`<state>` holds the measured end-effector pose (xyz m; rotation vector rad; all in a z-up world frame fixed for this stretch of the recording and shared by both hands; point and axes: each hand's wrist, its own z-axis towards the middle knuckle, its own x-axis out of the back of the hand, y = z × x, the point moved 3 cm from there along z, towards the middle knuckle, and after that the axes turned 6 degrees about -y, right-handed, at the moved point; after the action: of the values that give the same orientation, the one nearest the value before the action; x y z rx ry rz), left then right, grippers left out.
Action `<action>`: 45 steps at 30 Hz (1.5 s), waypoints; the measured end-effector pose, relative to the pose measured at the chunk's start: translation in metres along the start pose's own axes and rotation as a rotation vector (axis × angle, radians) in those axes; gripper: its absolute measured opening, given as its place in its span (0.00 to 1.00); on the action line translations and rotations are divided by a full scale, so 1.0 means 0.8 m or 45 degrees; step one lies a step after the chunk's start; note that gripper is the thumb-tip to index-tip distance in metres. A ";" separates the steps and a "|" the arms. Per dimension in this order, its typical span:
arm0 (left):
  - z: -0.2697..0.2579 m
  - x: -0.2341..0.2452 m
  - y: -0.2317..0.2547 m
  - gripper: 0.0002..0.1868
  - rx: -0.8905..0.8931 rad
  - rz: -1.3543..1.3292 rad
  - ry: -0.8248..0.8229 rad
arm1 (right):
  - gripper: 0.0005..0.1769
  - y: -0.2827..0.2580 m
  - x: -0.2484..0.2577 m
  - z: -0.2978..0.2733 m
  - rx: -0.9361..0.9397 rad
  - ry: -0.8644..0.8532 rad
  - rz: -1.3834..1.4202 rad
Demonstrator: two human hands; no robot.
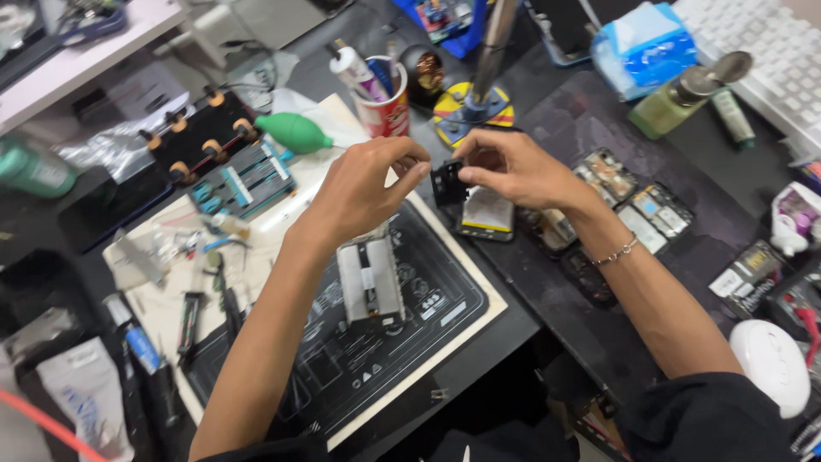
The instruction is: The person uses a small screwdriver to remove screws from a disassembled smartphone chassis on a workbench. They then place a new battery into the chassis and connect its ribbon cable to the motherboard.
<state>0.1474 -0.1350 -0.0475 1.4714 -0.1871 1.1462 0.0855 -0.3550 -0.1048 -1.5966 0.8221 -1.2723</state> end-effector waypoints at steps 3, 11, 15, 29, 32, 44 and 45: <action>-0.029 0.010 -0.005 0.10 0.020 -0.019 -0.007 | 0.11 0.000 -0.031 0.004 0.029 -0.085 -0.032; -0.092 0.023 -0.028 0.13 0.116 -0.231 0.036 | 0.14 -0.020 -0.090 0.038 0.055 -0.127 0.218; -0.113 0.029 -0.039 0.24 0.183 -0.280 0.048 | 0.14 -0.023 -0.114 0.056 0.165 -0.015 0.273; -0.144 0.008 -0.072 0.12 0.191 -0.281 0.309 | 0.32 -0.050 -0.143 0.031 0.575 0.149 -0.498; -0.147 -0.002 -0.079 0.10 0.197 -0.305 0.382 | 0.32 -0.045 -0.142 0.030 0.519 0.180 -0.646; -0.157 -0.011 -0.069 0.12 0.183 0.229 0.375 | 0.27 -0.043 -0.144 0.030 0.471 0.147 -0.737; -0.158 -0.010 -0.068 0.12 0.169 0.288 0.367 | 0.27 -0.042 -0.144 0.031 0.454 0.137 -0.731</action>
<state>0.1142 -0.0190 -0.1137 1.4055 -0.0797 1.5653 0.0797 -0.2329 -0.1172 -1.5252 0.1674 -1.8031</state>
